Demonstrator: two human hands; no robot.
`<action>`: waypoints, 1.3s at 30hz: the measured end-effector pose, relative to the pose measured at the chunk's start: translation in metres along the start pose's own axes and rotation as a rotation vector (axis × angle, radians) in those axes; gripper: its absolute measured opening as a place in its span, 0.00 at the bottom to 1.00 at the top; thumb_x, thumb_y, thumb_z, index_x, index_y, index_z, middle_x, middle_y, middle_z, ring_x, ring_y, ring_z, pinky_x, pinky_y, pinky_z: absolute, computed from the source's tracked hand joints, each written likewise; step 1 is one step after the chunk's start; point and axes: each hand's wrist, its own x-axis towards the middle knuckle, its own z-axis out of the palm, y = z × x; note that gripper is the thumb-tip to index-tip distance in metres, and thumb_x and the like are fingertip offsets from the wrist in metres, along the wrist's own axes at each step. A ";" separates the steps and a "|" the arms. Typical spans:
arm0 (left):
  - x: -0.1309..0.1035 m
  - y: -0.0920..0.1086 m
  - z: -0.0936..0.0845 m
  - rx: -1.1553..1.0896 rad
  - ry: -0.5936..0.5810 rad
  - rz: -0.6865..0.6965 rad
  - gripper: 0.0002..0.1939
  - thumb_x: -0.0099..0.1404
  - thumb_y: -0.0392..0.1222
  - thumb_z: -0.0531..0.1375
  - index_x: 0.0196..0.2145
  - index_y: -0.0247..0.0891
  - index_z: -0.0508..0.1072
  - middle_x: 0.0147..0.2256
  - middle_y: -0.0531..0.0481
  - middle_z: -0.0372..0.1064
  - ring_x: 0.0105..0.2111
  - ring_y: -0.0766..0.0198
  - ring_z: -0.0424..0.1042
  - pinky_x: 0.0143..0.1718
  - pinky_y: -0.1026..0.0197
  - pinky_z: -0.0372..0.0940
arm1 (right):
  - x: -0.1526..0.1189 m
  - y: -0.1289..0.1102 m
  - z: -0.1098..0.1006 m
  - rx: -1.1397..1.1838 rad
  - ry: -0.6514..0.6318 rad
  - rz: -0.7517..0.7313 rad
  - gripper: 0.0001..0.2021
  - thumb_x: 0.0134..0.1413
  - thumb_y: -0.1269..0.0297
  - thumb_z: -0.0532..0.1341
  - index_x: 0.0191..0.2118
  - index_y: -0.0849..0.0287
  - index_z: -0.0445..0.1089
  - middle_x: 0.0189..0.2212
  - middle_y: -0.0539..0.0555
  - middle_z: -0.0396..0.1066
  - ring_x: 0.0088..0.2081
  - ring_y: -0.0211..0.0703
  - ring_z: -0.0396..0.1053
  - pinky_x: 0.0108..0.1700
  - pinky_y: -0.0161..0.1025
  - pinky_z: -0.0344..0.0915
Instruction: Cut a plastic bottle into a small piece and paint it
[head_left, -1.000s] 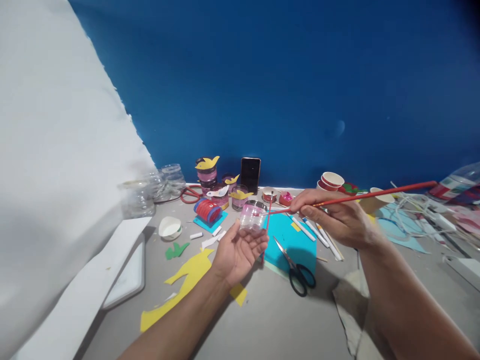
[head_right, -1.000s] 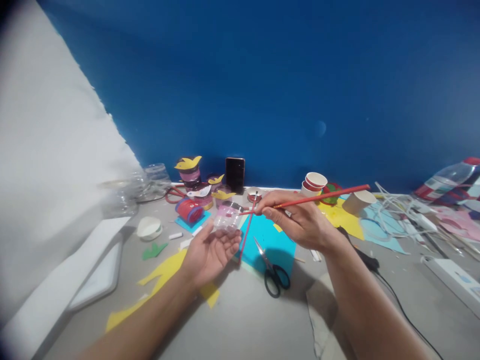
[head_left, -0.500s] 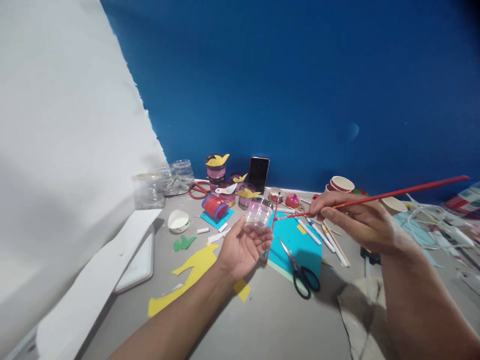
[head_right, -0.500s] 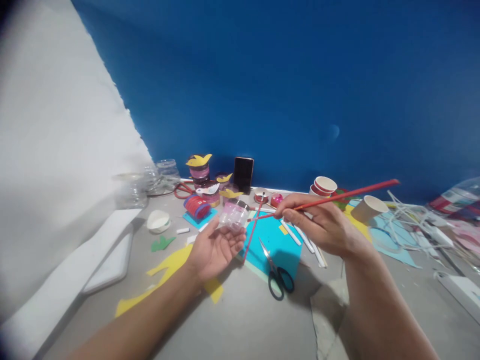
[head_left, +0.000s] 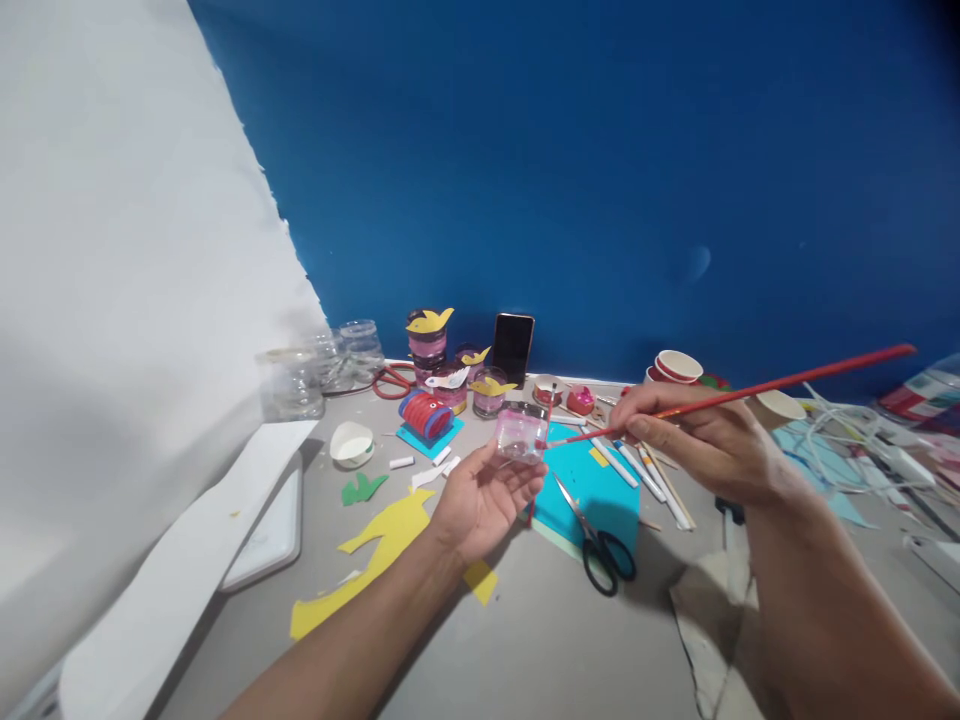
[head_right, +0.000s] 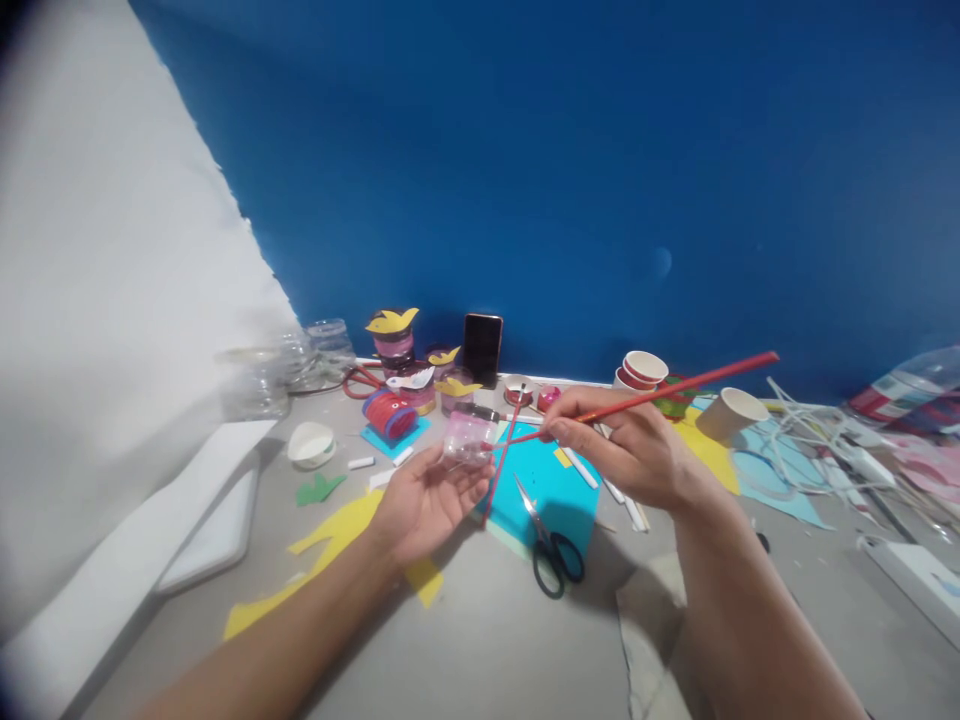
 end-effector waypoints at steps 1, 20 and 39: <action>0.000 0.000 0.000 0.004 0.011 0.010 0.16 0.75 0.40 0.54 0.39 0.27 0.78 0.36 0.33 0.80 0.36 0.54 0.82 0.40 0.56 0.76 | -0.001 0.003 -0.004 -0.031 0.009 0.024 0.10 0.69 0.57 0.62 0.38 0.55 0.79 0.32 0.53 0.79 0.33 0.42 0.76 0.33 0.38 0.72; 0.012 0.003 -0.004 0.090 0.154 0.153 0.05 0.71 0.32 0.59 0.36 0.32 0.75 0.32 0.38 0.79 0.34 0.56 0.82 0.38 0.58 0.78 | 0.037 0.081 0.005 -0.478 0.323 0.425 0.18 0.65 0.54 0.56 0.31 0.58 0.77 0.33 0.58 0.81 0.36 0.50 0.77 0.41 0.40 0.66; 0.011 0.004 0.004 0.119 0.176 0.129 0.09 0.74 0.31 0.55 0.40 0.29 0.76 0.32 0.39 0.81 0.31 0.54 0.83 0.32 0.56 0.79 | 0.039 0.126 0.015 -0.662 0.099 0.710 0.14 0.69 0.56 0.63 0.52 0.60 0.74 0.50 0.57 0.76 0.48 0.47 0.76 0.51 0.50 0.75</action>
